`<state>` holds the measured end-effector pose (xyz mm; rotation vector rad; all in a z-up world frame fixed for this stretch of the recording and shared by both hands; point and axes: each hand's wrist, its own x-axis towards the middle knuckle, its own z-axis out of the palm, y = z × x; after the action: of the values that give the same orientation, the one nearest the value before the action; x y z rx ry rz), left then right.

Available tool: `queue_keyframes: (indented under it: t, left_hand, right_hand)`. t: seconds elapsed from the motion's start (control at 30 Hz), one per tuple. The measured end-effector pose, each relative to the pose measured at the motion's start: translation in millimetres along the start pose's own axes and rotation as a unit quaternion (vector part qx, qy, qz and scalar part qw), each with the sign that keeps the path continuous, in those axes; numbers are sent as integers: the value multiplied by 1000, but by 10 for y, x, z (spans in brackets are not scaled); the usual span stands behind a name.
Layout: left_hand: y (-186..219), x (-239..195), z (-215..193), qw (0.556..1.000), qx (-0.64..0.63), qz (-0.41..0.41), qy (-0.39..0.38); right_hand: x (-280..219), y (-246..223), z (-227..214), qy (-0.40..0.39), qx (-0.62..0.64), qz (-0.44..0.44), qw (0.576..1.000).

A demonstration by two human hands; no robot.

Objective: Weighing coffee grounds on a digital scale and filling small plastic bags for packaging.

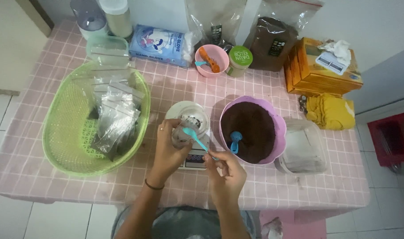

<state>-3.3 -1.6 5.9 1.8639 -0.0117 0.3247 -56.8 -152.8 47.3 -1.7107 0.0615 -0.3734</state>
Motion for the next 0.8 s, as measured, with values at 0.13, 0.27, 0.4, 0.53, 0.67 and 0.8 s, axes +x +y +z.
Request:
queue_keyframes:
  t: [0.13,0.27,0.4,0.53,0.67,0.8]
  left_hand:
    - [-30,-15,-5,1000,12,-7,-14]
    - [-11,-33,-27,1000,11,5,-12]
    - [39,-38,-24,998,-51,-27,4]
    - [95,-31,-41,999,-47,-8,-5]
    - [176,-32,-65,998,-55,-20,-8]
    - [156,-22,-47,999,-47,-1,-5]
  right_hand:
    - [49,30,-80,63,-41,-121,990]
    - [233,69,-202,139,-166,-193,957]
    - [472,363,-274,184,-263,-150,935]
    - [564,494,-241,138,-293,-99,941]
    - [639,630,-210,100,-303,-117,940]
    - [596,373,-173,63,-379,-111,917]
